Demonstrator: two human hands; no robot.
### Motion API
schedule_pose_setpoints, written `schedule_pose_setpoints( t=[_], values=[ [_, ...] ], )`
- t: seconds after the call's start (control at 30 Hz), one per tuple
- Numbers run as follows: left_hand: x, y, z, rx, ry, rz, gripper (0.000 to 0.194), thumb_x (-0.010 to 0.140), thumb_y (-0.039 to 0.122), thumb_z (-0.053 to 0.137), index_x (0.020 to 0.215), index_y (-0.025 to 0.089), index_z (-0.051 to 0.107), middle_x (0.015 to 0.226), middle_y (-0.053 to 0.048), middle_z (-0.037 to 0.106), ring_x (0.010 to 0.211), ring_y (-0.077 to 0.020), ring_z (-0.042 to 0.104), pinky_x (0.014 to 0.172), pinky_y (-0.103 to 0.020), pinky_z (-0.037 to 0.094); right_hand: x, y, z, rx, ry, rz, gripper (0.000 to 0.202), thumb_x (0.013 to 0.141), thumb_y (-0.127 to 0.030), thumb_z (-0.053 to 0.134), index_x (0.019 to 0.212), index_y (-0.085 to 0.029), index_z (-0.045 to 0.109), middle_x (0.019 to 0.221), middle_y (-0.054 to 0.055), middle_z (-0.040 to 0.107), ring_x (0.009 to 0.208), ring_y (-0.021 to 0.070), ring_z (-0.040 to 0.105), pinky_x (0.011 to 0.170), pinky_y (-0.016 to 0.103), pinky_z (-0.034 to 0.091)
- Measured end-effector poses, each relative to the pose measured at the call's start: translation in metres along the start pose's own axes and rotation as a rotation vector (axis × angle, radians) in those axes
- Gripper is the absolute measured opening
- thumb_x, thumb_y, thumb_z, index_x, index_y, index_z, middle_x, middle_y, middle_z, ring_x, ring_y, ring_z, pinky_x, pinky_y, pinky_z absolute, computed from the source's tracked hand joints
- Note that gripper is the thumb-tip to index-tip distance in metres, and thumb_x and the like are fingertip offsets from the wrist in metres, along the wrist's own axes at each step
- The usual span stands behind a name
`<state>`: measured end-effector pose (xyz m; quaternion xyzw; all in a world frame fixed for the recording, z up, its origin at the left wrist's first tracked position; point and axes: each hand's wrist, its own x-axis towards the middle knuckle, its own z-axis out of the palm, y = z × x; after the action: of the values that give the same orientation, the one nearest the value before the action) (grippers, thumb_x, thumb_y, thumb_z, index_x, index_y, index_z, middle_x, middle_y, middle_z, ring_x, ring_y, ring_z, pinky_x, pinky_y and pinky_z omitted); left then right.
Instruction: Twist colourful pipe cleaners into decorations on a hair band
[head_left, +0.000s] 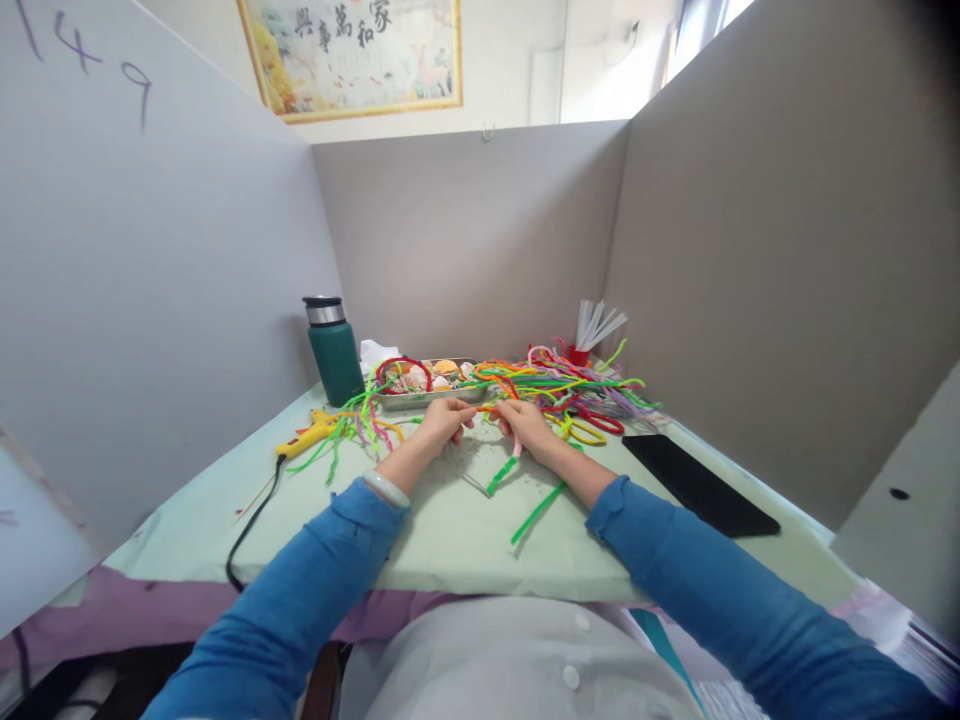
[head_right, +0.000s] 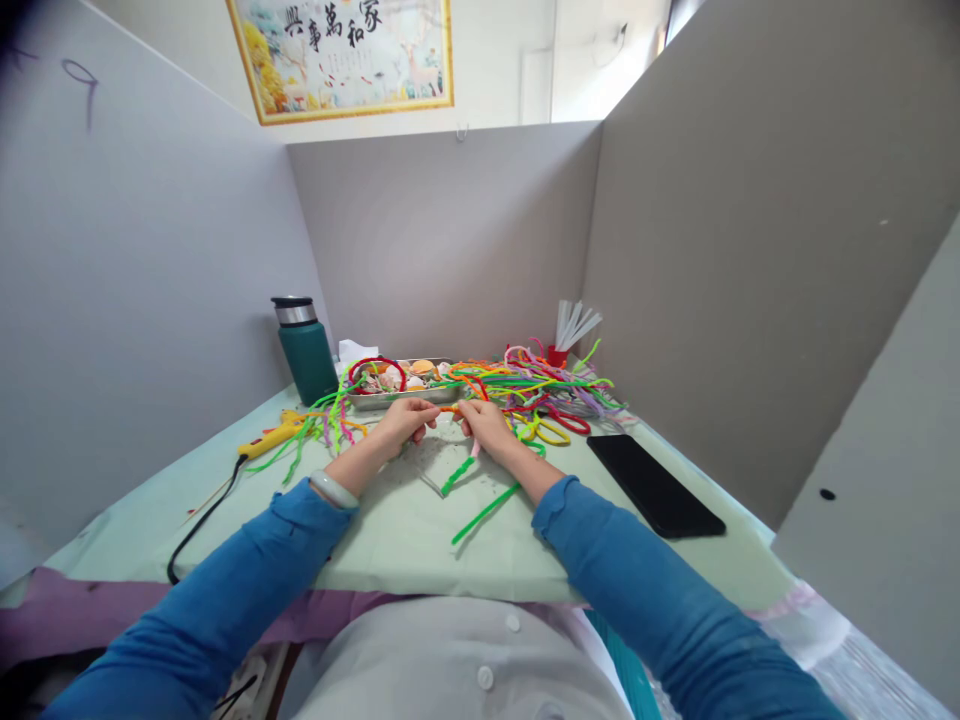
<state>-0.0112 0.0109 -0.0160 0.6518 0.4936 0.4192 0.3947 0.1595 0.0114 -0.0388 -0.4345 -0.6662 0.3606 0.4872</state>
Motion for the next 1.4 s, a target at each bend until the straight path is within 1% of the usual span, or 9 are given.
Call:
schedule_pose_setpoints(
  t=[0.23, 0.37, 0.5, 0.83, 0.93, 1.03, 1.1, 1.27, 1.4],
  values=[
    [0.002, 0.0, -0.003, -0.18, 0.116, -0.026, 0.015, 0.073, 0.026, 0.057, 0.067, 0.013, 0.054, 0.056, 0.002, 0.051, 0.031, -0.0026, 0.034, 0.034, -0.019, 0.026, 0.004, -0.003, -0.003, 0.199, -0.018, 0.178, 0.054, 0.082, -0.059, 0.035, 0.08, -0.013, 0.062, 0.055, 0.003, 0.06, 0.036, 0.0073, 0.043, 0.035, 0.019, 0.031],
    [0.004, 0.002, -0.006, -0.308, 0.208, -0.031, 0.012, 0.073, 0.024, 0.057, 0.071, 0.014, 0.052, 0.057, 0.003, 0.051, 0.031, -0.0029, 0.034, 0.034, -0.02, 0.027, 0.006, -0.004, -0.003, 0.292, 0.066, 0.225, 0.045, 0.083, -0.054, 0.038, 0.083, -0.013, 0.058, 0.06, 0.003, 0.061, 0.035, 0.0068, 0.043, 0.034, 0.02, 0.032],
    [0.006, 0.002, -0.008, -0.392, 0.275, -0.058, 0.012, 0.072, 0.024, 0.058, 0.073, 0.014, 0.051, 0.054, 0.004, 0.049, 0.03, -0.0029, 0.034, 0.033, -0.019, 0.025, 0.004, -0.003, -0.003, 0.213, 0.104, 0.161, 0.029, 0.079, -0.043, 0.051, 0.071, -0.016, 0.053, 0.048, -0.003, 0.05, 0.033, 0.0062, 0.041, 0.031, 0.018, 0.027],
    [0.006, 0.005, -0.01, -0.58, 0.175, -0.138, 0.016, 0.072, 0.026, 0.057, 0.069, 0.017, 0.044, 0.043, 0.009, 0.036, 0.029, -0.0017, 0.022, 0.033, -0.018, 0.016, -0.001, -0.004, -0.001, 0.101, 0.067, 0.099, 0.021, 0.075, -0.036, 0.053, 0.066, -0.017, 0.051, 0.037, -0.007, 0.04, 0.03, 0.0062, 0.034, 0.031, 0.018, 0.022],
    [0.006, 0.006, -0.011, -0.61, 0.157, -0.172, 0.017, 0.072, 0.025, 0.056, 0.067, 0.017, 0.041, 0.042, 0.01, 0.029, 0.03, -0.0019, 0.019, 0.033, -0.018, 0.012, 0.002, -0.003, -0.003, 0.132, 0.095, 0.109, 0.021, 0.076, -0.036, 0.05, 0.069, -0.016, 0.052, 0.044, -0.005, 0.047, 0.031, 0.0061, 0.037, 0.032, 0.018, 0.024],
    [0.006, 0.005, -0.011, -0.626, 0.134, -0.17, 0.021, 0.071, 0.025, 0.057, 0.066, 0.018, 0.038, 0.041, 0.01, 0.024, 0.03, -0.0019, 0.017, 0.033, -0.018, 0.009, 0.009, 0.003, -0.009, 0.142, 0.224, 0.089, 0.021, 0.077, -0.035, 0.046, 0.074, -0.016, 0.055, 0.064, 0.0, 0.059, 0.036, 0.0056, 0.041, 0.034, 0.019, 0.029],
    [0.006, 0.004, -0.012, -0.624, 0.116, -0.161, 0.024, 0.069, 0.025, 0.059, 0.065, 0.018, 0.037, 0.041, 0.011, 0.023, 0.031, -0.0017, 0.017, 0.034, -0.018, 0.009, 0.014, 0.009, -0.014, 0.072, 0.303, 0.068, 0.021, 0.075, -0.034, 0.047, 0.076, -0.017, 0.058, 0.068, 0.0, 0.06, 0.041, 0.0068, 0.045, 0.039, 0.019, 0.033],
    [0.007, 0.002, -0.012, -0.579, 0.073, -0.175, 0.027, 0.068, 0.026, 0.062, 0.063, 0.018, 0.036, 0.042, 0.011, 0.023, 0.032, -0.0017, 0.015, 0.035, -0.019, 0.008, 0.021, 0.018, -0.024, -0.227, 0.276, -0.087, 0.026, 0.078, -0.035, 0.044, 0.08, -0.018, 0.064, 0.078, 0.002, 0.063, 0.071, 0.014, 0.056, 0.065, 0.023, 0.043],
    [0.006, 0.001, -0.009, -0.5, -0.037, -0.213, 0.025, 0.07, 0.028, 0.061, 0.063, 0.017, 0.039, 0.043, 0.01, 0.025, 0.033, -0.0018, 0.016, 0.036, -0.02, 0.009, 0.02, 0.017, -0.027, -0.583, 0.21, -0.212, 0.029, 0.083, -0.028, 0.04, 0.092, -0.019, 0.066, 0.107, 0.005, 0.06, 0.1, 0.0156, 0.05, 0.09, 0.026, 0.035]
  ],
)
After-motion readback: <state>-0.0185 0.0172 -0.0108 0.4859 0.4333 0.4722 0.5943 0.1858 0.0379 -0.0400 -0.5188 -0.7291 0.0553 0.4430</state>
